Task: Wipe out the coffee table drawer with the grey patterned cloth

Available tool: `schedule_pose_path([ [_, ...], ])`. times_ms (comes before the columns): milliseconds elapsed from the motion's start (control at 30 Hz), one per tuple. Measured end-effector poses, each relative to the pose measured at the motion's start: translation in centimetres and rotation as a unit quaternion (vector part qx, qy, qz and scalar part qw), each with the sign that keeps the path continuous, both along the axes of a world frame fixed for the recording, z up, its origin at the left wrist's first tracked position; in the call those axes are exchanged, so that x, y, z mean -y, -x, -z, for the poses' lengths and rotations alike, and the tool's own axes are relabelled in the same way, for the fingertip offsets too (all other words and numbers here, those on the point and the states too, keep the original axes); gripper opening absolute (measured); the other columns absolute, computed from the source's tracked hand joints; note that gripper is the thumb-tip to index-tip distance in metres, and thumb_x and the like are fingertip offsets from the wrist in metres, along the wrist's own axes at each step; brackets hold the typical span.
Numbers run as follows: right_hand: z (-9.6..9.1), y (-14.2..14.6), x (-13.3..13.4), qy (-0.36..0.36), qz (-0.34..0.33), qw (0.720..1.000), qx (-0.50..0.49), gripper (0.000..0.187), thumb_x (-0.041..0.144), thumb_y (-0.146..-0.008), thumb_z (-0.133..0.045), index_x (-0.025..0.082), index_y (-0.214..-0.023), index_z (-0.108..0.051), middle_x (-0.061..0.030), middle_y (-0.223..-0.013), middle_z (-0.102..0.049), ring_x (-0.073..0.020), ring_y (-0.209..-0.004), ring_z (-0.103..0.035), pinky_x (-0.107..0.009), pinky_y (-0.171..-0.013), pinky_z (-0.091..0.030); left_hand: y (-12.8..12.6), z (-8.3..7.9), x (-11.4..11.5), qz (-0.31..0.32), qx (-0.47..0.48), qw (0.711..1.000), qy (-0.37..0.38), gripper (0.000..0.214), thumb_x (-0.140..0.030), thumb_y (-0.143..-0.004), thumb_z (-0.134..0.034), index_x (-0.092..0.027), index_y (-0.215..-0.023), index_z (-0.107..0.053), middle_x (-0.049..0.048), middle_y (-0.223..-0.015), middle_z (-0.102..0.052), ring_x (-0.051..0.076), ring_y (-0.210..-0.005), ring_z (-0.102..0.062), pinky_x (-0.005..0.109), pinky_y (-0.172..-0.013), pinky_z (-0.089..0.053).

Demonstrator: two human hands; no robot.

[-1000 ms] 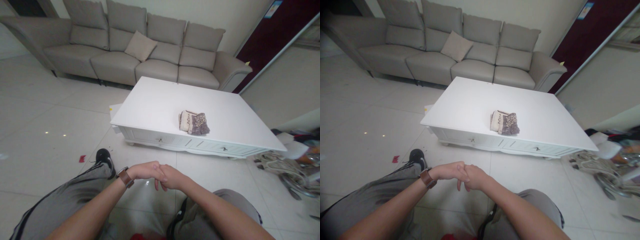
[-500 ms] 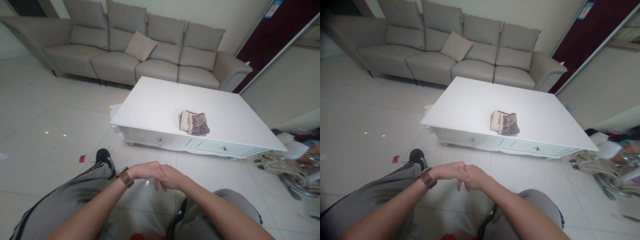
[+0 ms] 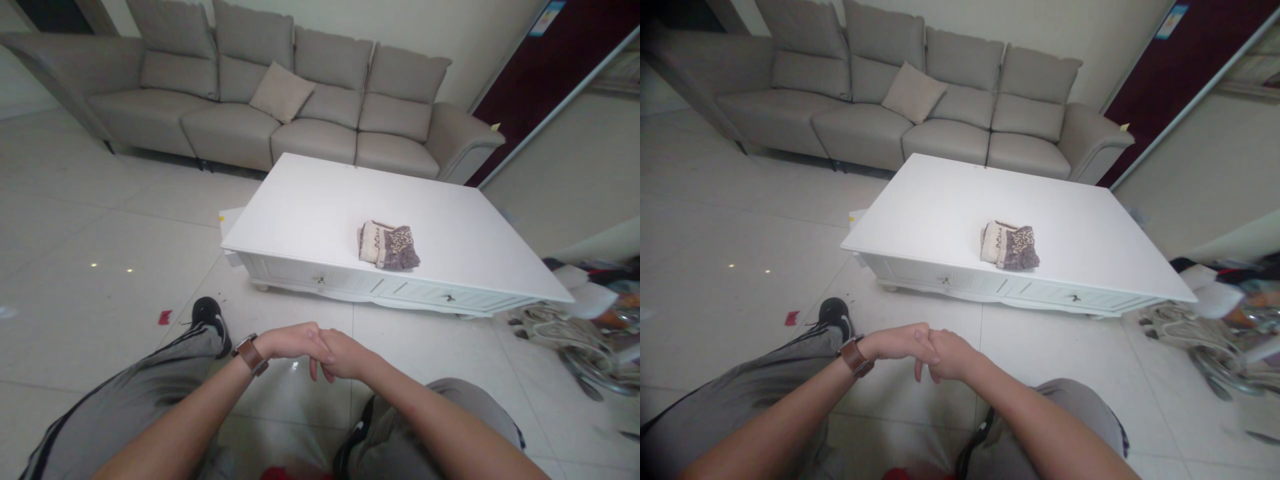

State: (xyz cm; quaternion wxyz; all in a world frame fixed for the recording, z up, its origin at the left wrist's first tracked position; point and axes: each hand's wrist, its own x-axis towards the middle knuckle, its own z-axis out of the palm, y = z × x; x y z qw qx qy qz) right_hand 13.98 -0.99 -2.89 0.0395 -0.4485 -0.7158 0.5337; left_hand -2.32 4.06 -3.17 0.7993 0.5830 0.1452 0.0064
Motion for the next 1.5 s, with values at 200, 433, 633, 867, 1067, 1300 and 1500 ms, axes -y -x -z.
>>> schedule_pose_path([
  [200, 0.4, 0.0, 0.0, -0.011, 0.004, 1.0, 0.004, 0.046, 0.036, -0.099, -0.046, 0.019, -0.069, -0.076, -0.0009, -0.056, -0.065, -0.0177, -0.069, -0.066, -0.028, -0.079, -0.048, 0.0, 0.1, 0.0, 0.001, 0.003, 1.0, 0.003, 0.033, -0.046, -0.085, -0.075, -0.015, -0.082, -0.084, 0.0076, -0.076, -0.079, 0.017, -0.069, -0.073, 0.023, -0.071, -0.059],
  [433, 0.8, -0.1, 0.1, -0.01, 0.015, 1.0, -0.011, 0.045, 0.034, -0.1, -0.045, 0.018, -0.071, -0.077, -0.0012, -0.059, -0.068, -0.0177, -0.068, -0.065, -0.029, -0.082, -0.048, 0.0, 0.4, -0.1, 0.005, 0.008, 1.0, -0.004, 0.034, -0.047, -0.087, -0.073, -0.015, -0.082, -0.084, 0.0081, -0.079, -0.08, 0.018, -0.072, -0.074, 0.024, -0.074, -0.059],
  [633, 0.8, 0.0, 0.0, -0.013, 0.012, 1.0, -0.009, 0.047, 0.036, -0.101, -0.043, 0.019, -0.072, -0.076, -0.0008, -0.059, -0.068, -0.0178, -0.069, -0.066, -0.03, -0.084, -0.049, 0.0, 0.4, 0.0, -0.001, 0.011, 1.0, 0.0, 0.033, -0.046, -0.085, -0.075, -0.015, -0.079, -0.084, 0.0075, -0.078, -0.08, 0.018, -0.072, -0.074, 0.023, -0.073, -0.059],
  [867, 0.6, -0.1, 0.0, -0.013, 0.007, 1.0, -0.001, 0.044, 0.032, -0.099, -0.046, 0.02, -0.071, -0.076, -0.0001, -0.056, -0.066, -0.0175, -0.068, -0.066, -0.029, -0.081, -0.049, 0.0, 0.1, 0.0, 0.002, 0.007, 1.0, 0.009, 0.034, -0.048, -0.085, -0.075, -0.016, -0.084, -0.085, 0.008, -0.08, -0.08, 0.017, -0.068, -0.073, 0.022, -0.066, -0.059],
  [1067, 1.4, -0.1, -0.1, -0.034, 0.007, 0.999, 0.005, 0.03, 0.028, -0.092, -0.057, 0.021, -0.07, -0.076, -0.0004, -0.063, -0.071, -0.0193, -0.073, -0.069, -0.028, -0.077, -0.049, 0.0, -0.1, 0.0, 0.003, 0.003, 1.0, 0.0, 0.034, -0.048, -0.085, -0.075, -0.016, -0.084, -0.085, 0.007, -0.078, -0.08, 0.017, -0.066, -0.073, 0.022, -0.07, -0.059],
  [1300, 1.4, -0.1, 0.0, -0.039, 0.006, 0.999, 0.003, 0.037, 0.031, -0.095, -0.052, 0.021, -0.069, -0.076, -0.0009, -0.065, -0.072, -0.0185, -0.075, -0.069, -0.027, -0.077, -0.049, 0.0, 0.0, 0.0, -0.003, 0.0, 1.0, 0.006, 0.033, -0.048, -0.083, -0.076, -0.017, -0.075, -0.083, 0.0068, -0.078, -0.08, 0.018, -0.074, -0.075, 0.024, -0.078, -0.06],
  [1500, 1.1, -0.2, 0.0, -0.018, 0.001, 1.0, 0.0, 0.045, 0.036, -0.1, -0.046, 0.02, -0.07, -0.077, -0.0013, -0.061, -0.069, -0.0178, -0.07, -0.067, -0.028, -0.078, -0.049, -0.1, 0.0, 0.1, -0.008, 0.003, 1.0, 0.009, 0.035, -0.05, -0.084, -0.075, -0.016, -0.077, -0.084, 0.0068, -0.078, -0.08, 0.018, -0.072, -0.075, 0.023, -0.074, -0.06],
])
